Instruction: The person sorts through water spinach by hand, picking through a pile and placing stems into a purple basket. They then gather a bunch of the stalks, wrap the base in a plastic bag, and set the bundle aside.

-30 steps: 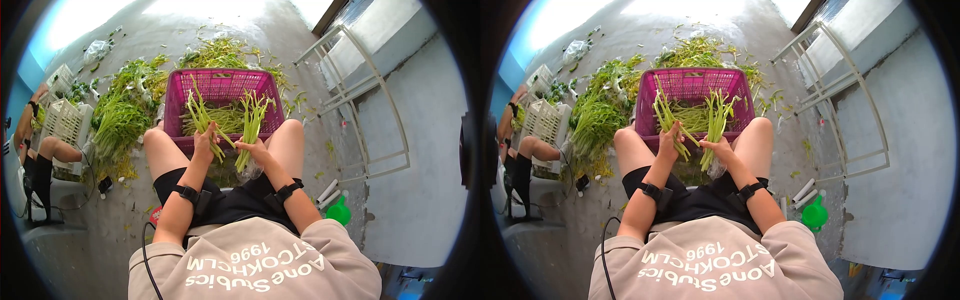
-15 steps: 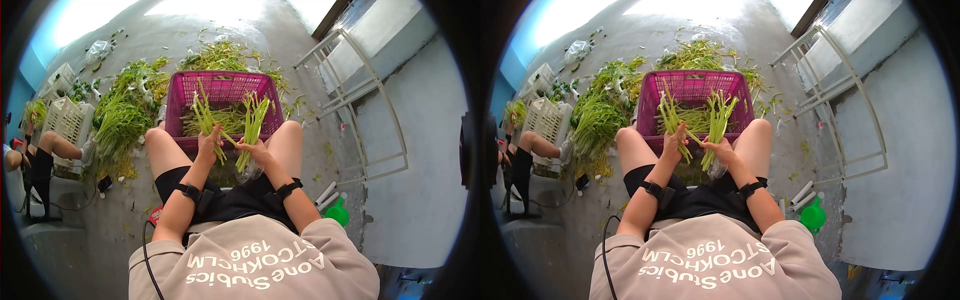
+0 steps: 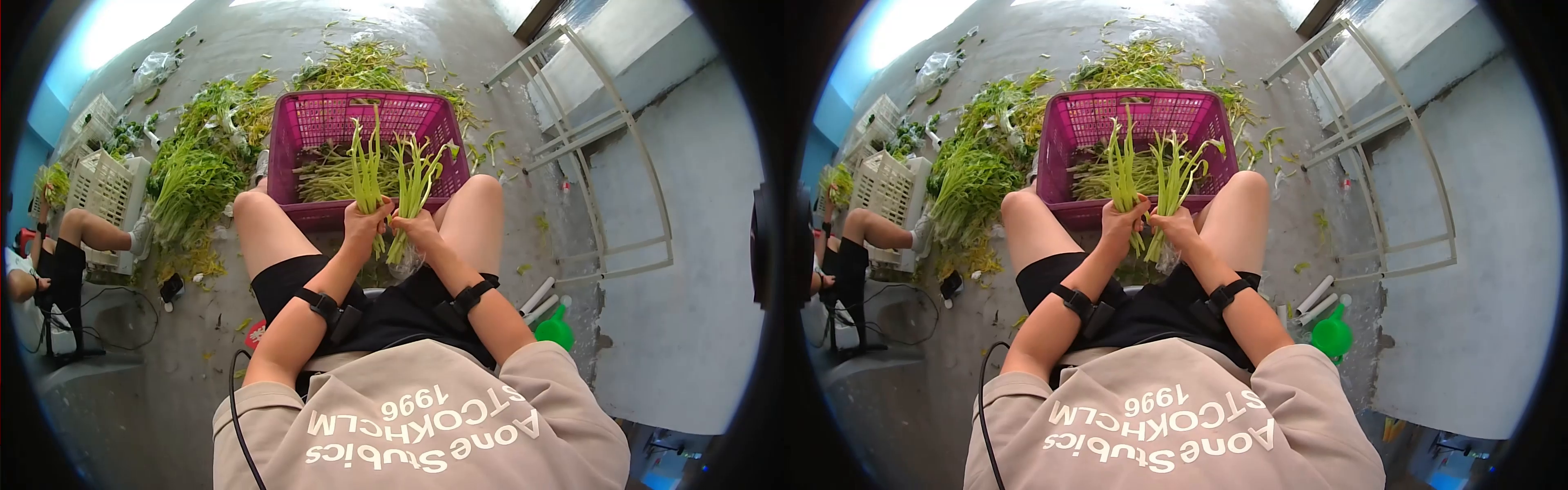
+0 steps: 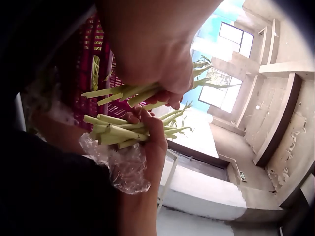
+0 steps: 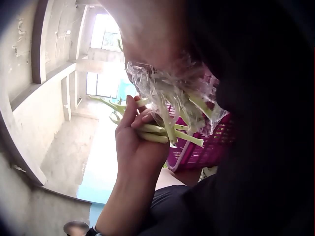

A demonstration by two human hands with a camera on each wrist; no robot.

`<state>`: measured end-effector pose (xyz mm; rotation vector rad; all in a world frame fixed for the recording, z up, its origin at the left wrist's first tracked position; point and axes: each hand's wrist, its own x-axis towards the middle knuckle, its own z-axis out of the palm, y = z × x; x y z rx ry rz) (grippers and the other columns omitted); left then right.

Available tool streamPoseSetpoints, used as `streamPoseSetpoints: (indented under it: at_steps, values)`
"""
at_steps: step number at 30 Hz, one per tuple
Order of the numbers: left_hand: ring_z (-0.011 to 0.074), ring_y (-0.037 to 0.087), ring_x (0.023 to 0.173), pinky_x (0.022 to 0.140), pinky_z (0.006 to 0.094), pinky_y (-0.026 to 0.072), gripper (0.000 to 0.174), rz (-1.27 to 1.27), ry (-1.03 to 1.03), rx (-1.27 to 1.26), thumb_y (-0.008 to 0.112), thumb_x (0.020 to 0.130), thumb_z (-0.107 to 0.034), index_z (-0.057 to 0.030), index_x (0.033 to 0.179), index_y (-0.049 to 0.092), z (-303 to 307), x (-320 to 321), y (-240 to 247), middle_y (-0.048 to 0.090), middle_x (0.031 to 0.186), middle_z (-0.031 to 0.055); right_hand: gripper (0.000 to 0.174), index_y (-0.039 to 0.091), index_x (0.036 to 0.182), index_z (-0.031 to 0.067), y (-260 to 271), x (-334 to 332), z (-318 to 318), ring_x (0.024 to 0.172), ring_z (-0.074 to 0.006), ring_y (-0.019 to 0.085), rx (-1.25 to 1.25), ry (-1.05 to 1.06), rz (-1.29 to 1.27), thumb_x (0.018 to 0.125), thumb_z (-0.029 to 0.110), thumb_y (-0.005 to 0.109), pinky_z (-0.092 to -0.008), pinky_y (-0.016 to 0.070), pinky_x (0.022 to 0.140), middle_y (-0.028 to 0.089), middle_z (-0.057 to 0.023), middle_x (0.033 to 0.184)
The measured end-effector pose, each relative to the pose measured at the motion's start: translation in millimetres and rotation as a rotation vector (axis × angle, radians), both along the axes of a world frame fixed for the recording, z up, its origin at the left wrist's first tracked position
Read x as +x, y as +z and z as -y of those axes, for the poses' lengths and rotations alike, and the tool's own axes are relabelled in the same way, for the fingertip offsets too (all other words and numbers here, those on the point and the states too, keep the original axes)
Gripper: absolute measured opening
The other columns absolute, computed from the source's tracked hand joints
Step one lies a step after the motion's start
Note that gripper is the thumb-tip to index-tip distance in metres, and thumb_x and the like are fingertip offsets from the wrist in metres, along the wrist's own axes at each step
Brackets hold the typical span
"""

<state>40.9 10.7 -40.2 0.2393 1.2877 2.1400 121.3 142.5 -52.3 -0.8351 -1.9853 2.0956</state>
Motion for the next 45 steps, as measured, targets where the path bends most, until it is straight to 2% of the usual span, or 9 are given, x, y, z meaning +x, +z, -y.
streamPoseSetpoints:
  at_steps: [6,8,13,15,23,28,36,42,45]
  values:
    - [0.0080,0.051,0.048,0.047,0.0233,0.0424,0.010,0.051,0.092,0.121,0.072,0.086,-0.003,-0.0016,0.094,0.067,5.9,-15.9,12.6,0.061,0.069,0.0019,0.014,0.070,0.083,0.0000,-15.4,3.5,-9.7,0.063,-0.0164,0.064,0.102,-0.009,0.163,0.073,0.009,0.074,-0.0308,0.0502,0.059,0.067,-0.0070,0.072]
    - [0.0088,0.051,0.048,0.048,0.0240,0.0433,0.011,0.088,0.117,0.127,0.073,0.085,-0.003,-0.0017,0.094,0.066,11.8,-23.4,7.6,0.061,0.070,0.0021,0.015,0.070,0.085,-0.0002,-1.9,3.1,-7.8,0.064,-0.0167,0.065,-0.148,-0.037,0.086,0.075,0.010,0.075,-0.0303,0.0513,0.060,0.069,-0.0082,0.077]
    - [0.0103,0.053,0.052,0.051,0.0246,0.0437,0.016,0.151,0.144,0.131,0.064,0.089,-0.007,0.0012,0.102,0.062,13.6,-29.5,8.0,0.060,0.072,0.0058,0.016,0.070,0.091,-0.0012,13.5,2.3,-1.7,0.066,-0.0170,0.066,-0.213,0.082,0.023,0.079,0.008,0.073,-0.0307,0.0523,0.061,0.071,-0.0092,0.083]
    - [0.0110,0.053,0.052,0.051,0.0247,0.0435,0.017,0.137,0.142,0.105,0.063,0.088,-0.007,0.0015,0.103,0.062,13.5,-31.3,3.1,0.060,0.071,0.0062,0.018,0.067,0.097,-0.0011,15.8,3.0,-2.2,0.069,-0.0170,0.065,-0.152,0.124,0.038,0.082,0.008,0.071,-0.0316,0.0531,0.065,0.071,-0.0126,0.095]
    - [0.0139,0.057,0.058,0.052,0.0261,0.0457,0.014,0.200,0.061,0.140,0.059,0.086,-0.006,-0.0011,0.099,0.057,11.8,-33.1,-8.6,0.060,0.073,0.0069,0.024,0.066,0.104,0.0007,27.4,2.4,-5.9,0.074,-0.0164,0.066,-0.230,0.103,0.042,0.084,0.012,0.073,-0.0312,0.0541,0.068,0.068,-0.0071,0.093]
    - [0.0142,0.061,0.062,0.057,0.0275,0.0495,0.014,0.161,-0.167,0.018,0.067,0.088,-0.008,-0.0025,0.095,0.056,3.7,-24.1,-9.8,0.061,0.074,0.0055,0.027,0.066,0.108,0.0019,23.3,2.0,-4.8,0.079,-0.0154,0.067,-0.263,0.179,-0.078,0.085,0.012,0.073,-0.0302,0.0545,0.071,0.068,-0.0055,0.094]
    - [0.0095,0.058,0.061,0.057,0.0237,0.0445,0.016,-0.053,-0.259,-0.173,0.077,0.082,-0.012,-0.0049,0.086,0.064,9.0,-22.3,5.1,0.063,0.074,0.0016,0.024,0.067,0.108,0.0019,31.3,6.4,0.4,0.079,-0.0129,0.065,-0.224,0.239,-0.088,0.087,0.014,0.072,-0.0277,0.0523,0.072,0.070,-0.0056,0.094]
    - [0.0095,0.056,0.060,0.058,0.0237,0.0449,0.013,-0.014,-0.112,-0.150,0.075,0.082,-0.007,-0.0057,0.088,0.064,14.3,-37.9,4.0,0.063,0.076,0.0018,0.027,0.067,0.107,-0.0002,32.9,5.2,-2.9,0.074,-0.0116,0.063,-0.172,0.239,0.063,0.090,0.020,0.071,-0.0272,0.0510,0.067,0.070,-0.0079,0.095]
    - [0.0107,0.059,0.063,0.058,0.0248,0.0488,0.018,0.120,0.118,0.101,0.070,0.085,-0.003,-0.0084,0.097,0.058,18.5,-47.7,0.9,0.062,0.086,0.0021,0.029,0.067,0.107,-0.0009,30.7,5.1,-3.3,0.074,-0.0121,0.063,-0.209,0.244,0.022,0.090,0.021,0.072,-0.0275,0.0514,0.067,0.071,-0.0093,0.095]
